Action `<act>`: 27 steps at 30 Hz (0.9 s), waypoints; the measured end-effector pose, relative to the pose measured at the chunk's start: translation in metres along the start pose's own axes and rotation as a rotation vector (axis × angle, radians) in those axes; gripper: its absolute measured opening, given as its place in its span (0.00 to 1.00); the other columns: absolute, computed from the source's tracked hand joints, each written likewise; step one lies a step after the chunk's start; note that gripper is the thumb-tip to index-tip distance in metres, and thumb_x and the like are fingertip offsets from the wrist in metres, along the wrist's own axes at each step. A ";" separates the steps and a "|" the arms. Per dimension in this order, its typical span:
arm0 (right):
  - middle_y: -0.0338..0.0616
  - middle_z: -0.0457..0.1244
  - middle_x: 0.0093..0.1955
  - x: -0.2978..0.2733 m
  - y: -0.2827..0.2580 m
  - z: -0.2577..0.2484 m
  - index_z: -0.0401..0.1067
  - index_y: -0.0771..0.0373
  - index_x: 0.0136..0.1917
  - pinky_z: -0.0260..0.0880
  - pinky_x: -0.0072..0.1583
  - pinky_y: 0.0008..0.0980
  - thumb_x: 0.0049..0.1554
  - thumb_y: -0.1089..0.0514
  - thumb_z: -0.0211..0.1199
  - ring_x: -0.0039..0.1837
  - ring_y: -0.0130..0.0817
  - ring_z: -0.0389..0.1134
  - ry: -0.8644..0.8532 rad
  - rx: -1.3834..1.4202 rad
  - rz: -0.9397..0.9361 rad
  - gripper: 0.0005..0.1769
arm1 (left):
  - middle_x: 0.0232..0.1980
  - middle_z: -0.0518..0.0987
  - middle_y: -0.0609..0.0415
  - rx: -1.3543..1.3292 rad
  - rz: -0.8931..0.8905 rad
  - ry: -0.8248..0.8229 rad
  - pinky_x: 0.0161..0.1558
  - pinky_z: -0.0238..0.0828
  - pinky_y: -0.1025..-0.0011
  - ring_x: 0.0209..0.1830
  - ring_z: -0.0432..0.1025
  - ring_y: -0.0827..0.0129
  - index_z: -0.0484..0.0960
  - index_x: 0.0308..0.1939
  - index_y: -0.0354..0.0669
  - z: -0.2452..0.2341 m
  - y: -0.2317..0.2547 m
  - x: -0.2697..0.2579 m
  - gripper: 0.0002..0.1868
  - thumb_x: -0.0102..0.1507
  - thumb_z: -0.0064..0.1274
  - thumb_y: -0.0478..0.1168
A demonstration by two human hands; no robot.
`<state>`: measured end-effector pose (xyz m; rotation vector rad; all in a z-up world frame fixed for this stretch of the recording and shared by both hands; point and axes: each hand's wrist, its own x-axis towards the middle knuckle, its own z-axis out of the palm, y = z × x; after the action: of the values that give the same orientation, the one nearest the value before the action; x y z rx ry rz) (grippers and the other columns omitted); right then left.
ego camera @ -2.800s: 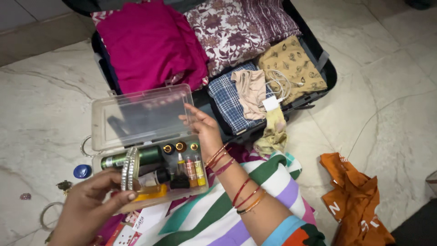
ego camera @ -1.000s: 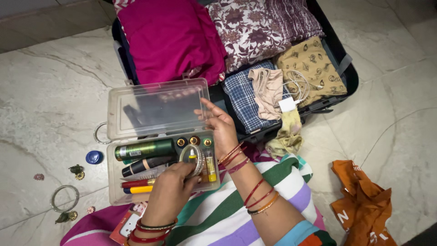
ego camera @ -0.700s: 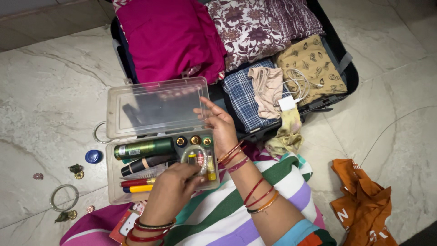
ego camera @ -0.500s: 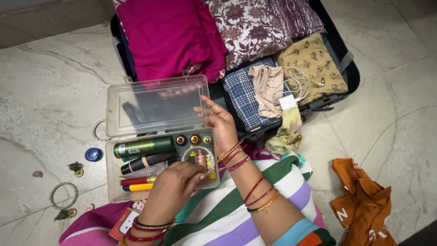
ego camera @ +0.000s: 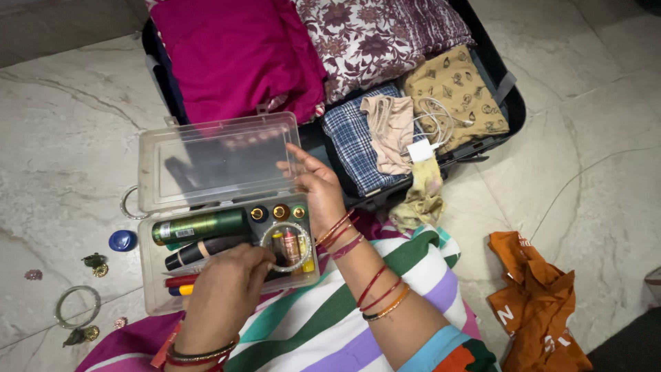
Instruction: The person organizes cosmetic and personal items into a clear plastic container by hand and places them into an open suitcase on the floor.
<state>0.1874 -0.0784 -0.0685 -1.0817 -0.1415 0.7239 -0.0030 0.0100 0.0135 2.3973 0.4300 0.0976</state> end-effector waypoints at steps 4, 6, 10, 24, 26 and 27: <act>0.44 0.69 0.60 -0.001 -0.001 0.001 0.68 0.62 0.74 0.64 0.54 0.20 0.52 0.72 0.46 0.53 0.22 0.65 0.011 -0.049 0.007 0.36 | 0.35 0.82 0.50 0.084 0.063 -0.098 0.42 0.67 0.55 0.37 0.76 0.53 0.86 0.39 0.46 0.008 -0.006 -0.003 0.07 0.59 0.54 0.38; 0.45 0.70 0.59 0.001 0.001 0.000 0.68 0.63 0.73 0.64 0.54 0.20 0.52 0.72 0.46 0.53 0.22 0.65 0.005 -0.048 0.003 0.36 | 0.35 0.82 0.50 0.070 0.102 -0.085 0.43 0.67 0.55 0.38 0.76 0.53 0.85 0.38 0.45 0.011 -0.007 -0.003 0.06 0.60 0.53 0.37; 0.45 0.70 0.59 0.003 0.004 -0.003 0.68 0.63 0.73 0.64 0.53 0.20 0.51 0.73 0.46 0.52 0.22 0.65 -0.007 -0.022 -0.006 0.37 | 0.35 0.82 0.49 0.058 0.136 -0.070 0.43 0.66 0.56 0.39 0.75 0.52 0.84 0.37 0.43 0.009 -0.006 -0.004 0.06 0.59 0.53 0.36; 0.49 0.70 0.58 0.010 0.012 -0.010 0.68 0.67 0.73 0.64 0.55 0.22 0.50 0.73 0.47 0.51 0.26 0.65 -0.025 -0.007 -0.005 0.37 | 0.42 0.85 0.52 -0.166 -0.009 0.286 0.39 0.79 0.68 0.40 0.81 0.64 0.85 0.46 0.42 -0.101 0.011 -0.029 0.09 0.62 0.57 0.35; 0.51 0.70 0.55 0.013 0.014 -0.014 0.66 0.68 0.73 0.65 0.56 0.24 0.50 0.74 0.48 0.55 0.28 0.68 -0.018 -0.014 -0.028 0.36 | 0.43 0.85 0.50 -0.041 0.040 0.410 0.42 0.75 0.67 0.41 0.80 0.63 0.85 0.47 0.41 -0.128 0.013 -0.044 0.09 0.63 0.58 0.35; 0.51 0.70 0.55 0.014 0.015 -0.016 0.66 0.68 0.73 0.65 0.56 0.24 0.50 0.74 0.48 0.55 0.28 0.68 -0.042 -0.016 -0.014 0.36 | 0.43 0.85 0.50 0.015 -0.043 0.444 0.36 0.74 0.68 0.38 0.80 0.63 0.85 0.48 0.41 -0.143 0.012 -0.052 0.09 0.64 0.58 0.35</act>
<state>0.1981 -0.0780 -0.0918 -1.0801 -0.1904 0.7345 -0.0752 0.0733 0.1318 2.3731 0.6854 0.6164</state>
